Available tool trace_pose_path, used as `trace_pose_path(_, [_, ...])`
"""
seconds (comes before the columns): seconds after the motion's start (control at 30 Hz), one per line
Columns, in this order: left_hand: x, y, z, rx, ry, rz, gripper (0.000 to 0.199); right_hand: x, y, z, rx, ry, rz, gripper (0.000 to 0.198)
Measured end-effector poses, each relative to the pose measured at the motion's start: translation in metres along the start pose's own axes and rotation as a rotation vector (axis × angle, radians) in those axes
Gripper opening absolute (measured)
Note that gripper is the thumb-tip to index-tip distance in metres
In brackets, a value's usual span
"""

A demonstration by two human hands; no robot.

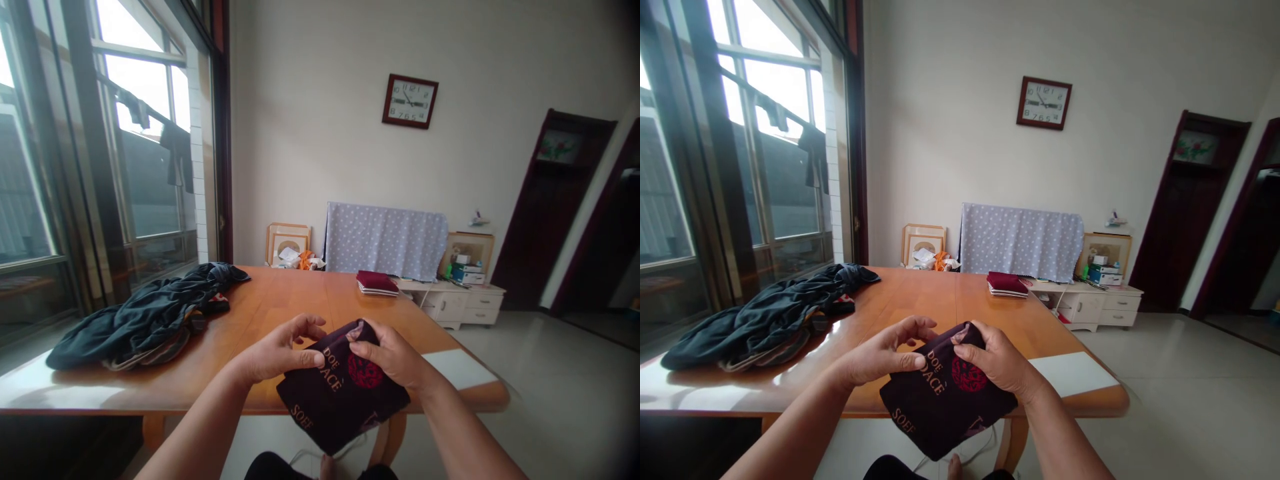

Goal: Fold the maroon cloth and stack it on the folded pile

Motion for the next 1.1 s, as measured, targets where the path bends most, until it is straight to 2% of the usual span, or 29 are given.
trace_pose_path(0.13, [0.021,-0.015,-0.018,0.024,-0.049,0.063,0.068,0.015,-0.001,0.015,-0.03,0.074,0.032,0.031])
trace_pose_path(0.27, [0.03,-0.019,-0.025,0.01,-0.114,0.041,0.048,0.011,-0.003,0.011,0.013,0.015,0.015,0.038])
trace_pose_path(0.33, [0.031,-0.016,-0.023,-0.042,-0.005,0.037,0.044,0.002,-0.003,-0.001,0.051,-0.109,0.016,0.047])
trace_pose_path(0.43, [0.031,-0.009,-0.017,-0.136,0.238,0.019,0.045,-0.01,-0.001,-0.036,0.18,-0.369,-0.017,0.065])
trace_pose_path(0.5, [0.029,-0.006,-0.014,-0.153,0.395,-0.019,0.046,-0.005,0.003,-0.062,0.284,-0.542,0.004,0.08])
trace_pose_path(0.63, [0.019,-0.009,0.001,-0.131,0.642,-0.19,0.044,0.022,0.012,-0.095,0.369,-0.711,-0.016,0.089])
trace_pose_path(0.77, [0.005,-0.009,0.039,-0.187,0.701,-0.466,0.043,0.047,0.015,-0.104,0.353,-0.87,-0.043,0.09])
trace_pose_path(0.83, [0.001,-0.005,0.058,-0.216,0.713,-0.606,0.043,0.054,0.016,-0.107,0.348,-0.937,-0.043,0.08])
trace_pose_path(0.97, [-0.001,0.006,0.089,-0.256,0.741,-0.825,0.043,0.05,0.013,-0.123,0.391,-0.854,-0.109,0.054])
trace_pose_path(1.1, [0.003,0.017,0.112,-0.324,0.715,-0.899,0.047,0.027,-0.001,-0.142,0.403,-0.744,-0.276,0.04])
Point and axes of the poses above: each hand's wrist, its own y-axis away from the middle knuckle, its own x-axis out of the palm, z = x × y, the point moved 7 cm from there along -y, towards the middle knuckle, and after that the axes turned 4 degrees about x, right-handed, at the moved point
